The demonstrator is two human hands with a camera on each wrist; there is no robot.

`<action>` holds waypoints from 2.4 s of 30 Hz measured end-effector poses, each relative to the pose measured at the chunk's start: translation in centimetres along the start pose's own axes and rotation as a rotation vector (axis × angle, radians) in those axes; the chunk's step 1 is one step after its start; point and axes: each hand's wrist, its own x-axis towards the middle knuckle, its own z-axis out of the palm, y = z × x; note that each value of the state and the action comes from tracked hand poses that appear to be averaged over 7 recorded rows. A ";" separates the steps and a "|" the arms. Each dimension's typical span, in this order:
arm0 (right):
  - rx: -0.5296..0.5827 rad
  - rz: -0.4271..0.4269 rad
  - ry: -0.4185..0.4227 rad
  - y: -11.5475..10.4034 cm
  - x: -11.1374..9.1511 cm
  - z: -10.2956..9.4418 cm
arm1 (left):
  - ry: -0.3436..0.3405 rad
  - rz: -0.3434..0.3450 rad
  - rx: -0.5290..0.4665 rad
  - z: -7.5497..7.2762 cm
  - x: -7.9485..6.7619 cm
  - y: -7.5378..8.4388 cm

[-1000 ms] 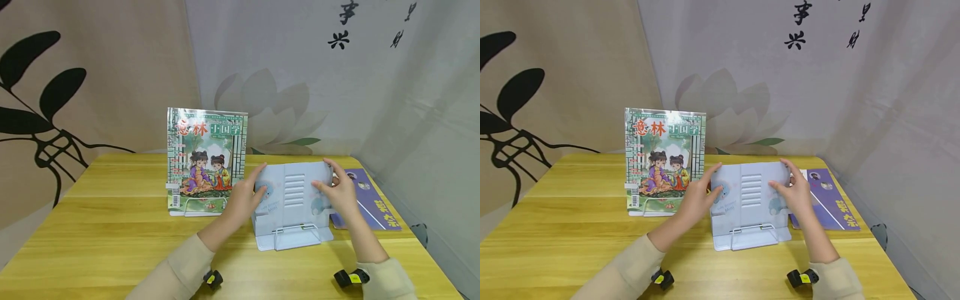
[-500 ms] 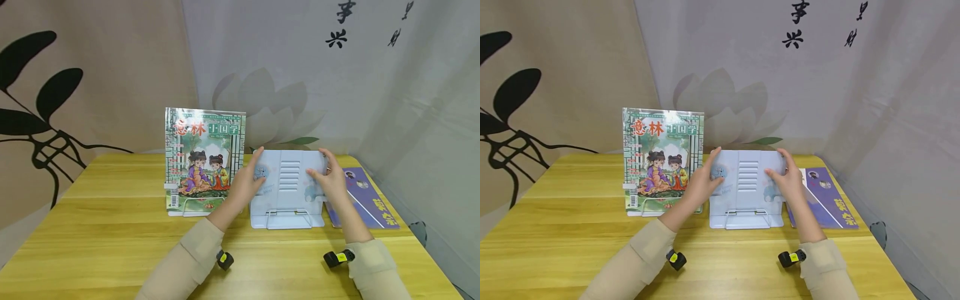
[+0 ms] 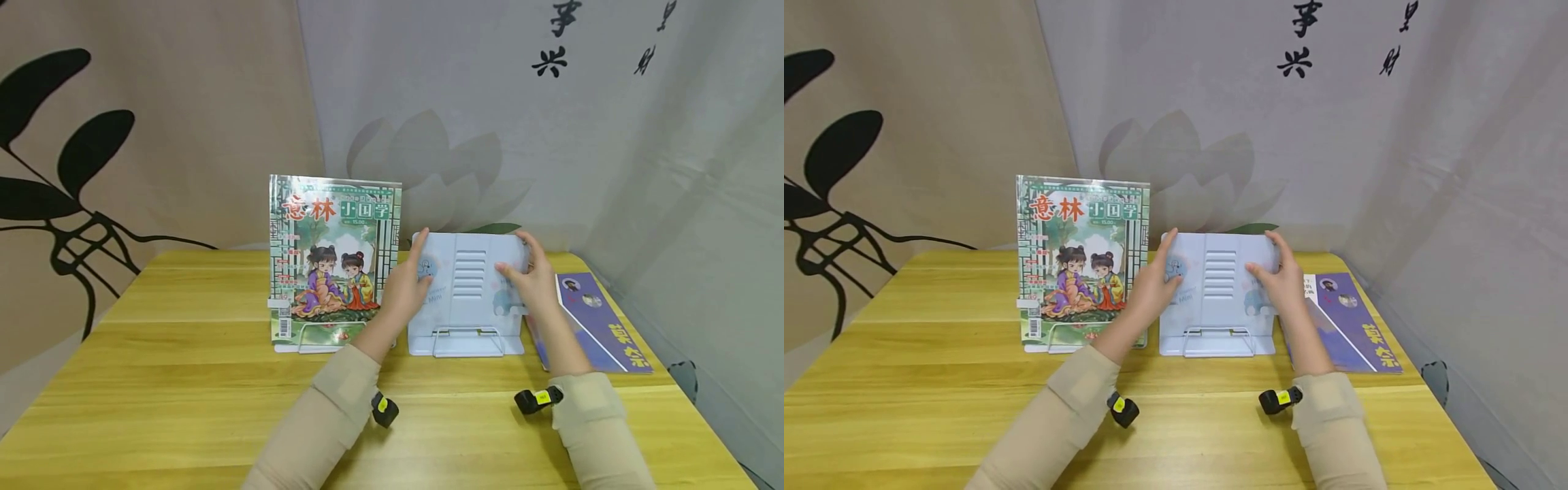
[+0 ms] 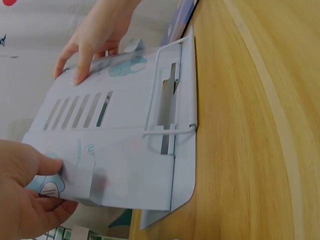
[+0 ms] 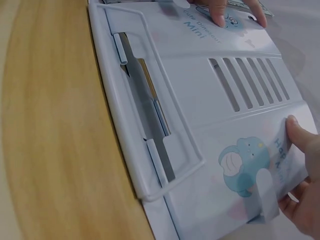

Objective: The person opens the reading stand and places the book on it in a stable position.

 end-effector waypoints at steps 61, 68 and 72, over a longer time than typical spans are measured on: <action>-0.320 0.181 -0.174 10.0 -7.9 -17.8 | -0.330 -0.150 -0.402 11.4 -9.4 7.5; -0.365 0.229 -0.169 11.2 -7.9 -18.3 | -0.299 -0.200 -0.414 13.0 -9.1 8.4; -0.424 0.233 -0.195 11.3 -7.8 -18.6 | -0.299 -0.216 -0.413 13.9 -9.0 9.4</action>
